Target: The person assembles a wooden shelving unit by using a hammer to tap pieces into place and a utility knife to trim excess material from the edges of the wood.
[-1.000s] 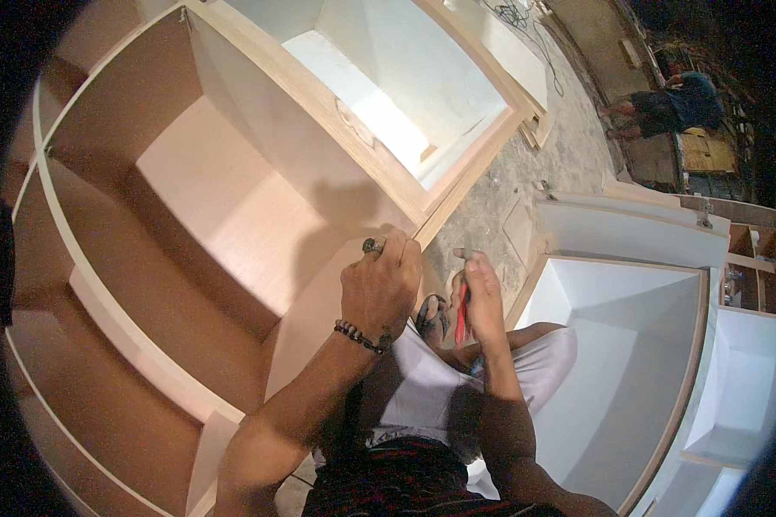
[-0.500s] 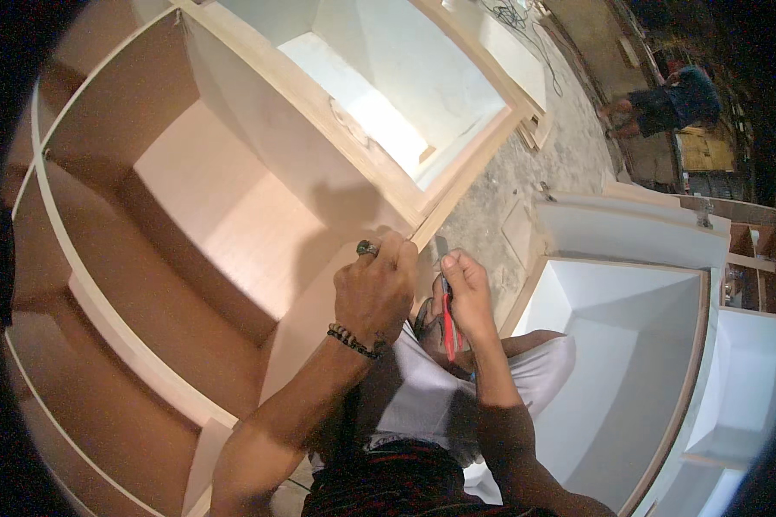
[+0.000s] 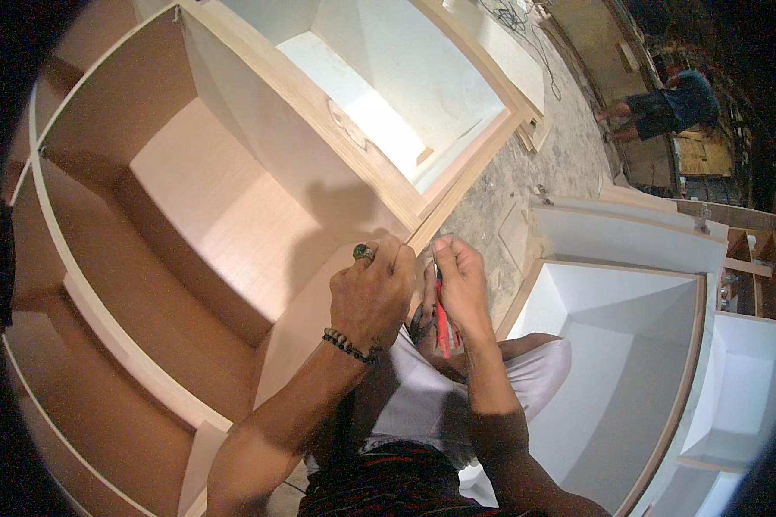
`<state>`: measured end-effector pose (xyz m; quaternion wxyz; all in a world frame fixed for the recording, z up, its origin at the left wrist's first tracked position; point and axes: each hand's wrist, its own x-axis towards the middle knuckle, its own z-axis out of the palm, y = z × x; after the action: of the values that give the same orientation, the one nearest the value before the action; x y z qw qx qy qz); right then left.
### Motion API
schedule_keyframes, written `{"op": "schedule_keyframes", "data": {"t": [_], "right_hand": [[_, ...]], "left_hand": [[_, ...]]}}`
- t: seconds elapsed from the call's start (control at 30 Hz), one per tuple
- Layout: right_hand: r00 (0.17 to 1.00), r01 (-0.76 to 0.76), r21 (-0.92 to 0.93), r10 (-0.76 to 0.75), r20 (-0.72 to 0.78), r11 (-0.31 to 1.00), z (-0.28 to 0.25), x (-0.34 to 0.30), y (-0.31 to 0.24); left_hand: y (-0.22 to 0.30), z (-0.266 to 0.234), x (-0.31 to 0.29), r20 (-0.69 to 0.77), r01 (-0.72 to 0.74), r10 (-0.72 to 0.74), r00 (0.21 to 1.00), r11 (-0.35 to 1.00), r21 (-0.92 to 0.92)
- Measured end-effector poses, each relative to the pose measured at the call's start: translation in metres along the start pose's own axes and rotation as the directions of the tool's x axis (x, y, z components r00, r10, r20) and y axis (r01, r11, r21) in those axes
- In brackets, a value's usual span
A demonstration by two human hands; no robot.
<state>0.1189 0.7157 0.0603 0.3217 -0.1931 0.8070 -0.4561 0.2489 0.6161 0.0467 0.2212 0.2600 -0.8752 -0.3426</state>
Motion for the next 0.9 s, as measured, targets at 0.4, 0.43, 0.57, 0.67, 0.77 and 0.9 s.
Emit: {"op": "schedule_keyframes", "data": {"t": [0.4,0.43,0.57,0.67,0.77,0.9], "right_hand": [[0.997,-0.08,-0.134,0.079,-0.014,0.988,-0.002,-0.006,-0.016],[0.997,-0.081,-0.146,0.078,-0.023,0.986,-0.003,-0.006,-0.015],[0.996,-0.084,-0.177,0.08,-0.032,0.981,-0.002,-0.011,-0.011],[0.995,-0.099,-0.157,0.096,-0.031,0.983,-0.001,-0.01,-0.007],[0.996,-0.085,-0.09,0.086,-0.001,0.992,-0.002,-0.01,-0.006],[0.987,-0.158,0.035,0.158,0.008,0.987,0.0,-0.011,-0.01]], "left_hand": [[-0.001,0.0,-0.001,0.007,0.0,0.0,1.0,0.999,-0.034],[-0.001,0.0,-0.001,-0.013,-0.004,0.004,1.0,1.0,-0.019],[-0.001,0.004,-0.003,-0.036,-0.013,0.014,0.999,1.0,0.008],[-0.001,0.003,-0.001,-0.09,-0.014,0.015,0.996,1.0,0.01],[-0.001,0.001,0.001,-0.128,-0.055,0.062,0.99,0.997,0.051],[-0.002,0.002,0.002,-0.172,-0.052,0.061,0.983,0.997,0.059]]}}
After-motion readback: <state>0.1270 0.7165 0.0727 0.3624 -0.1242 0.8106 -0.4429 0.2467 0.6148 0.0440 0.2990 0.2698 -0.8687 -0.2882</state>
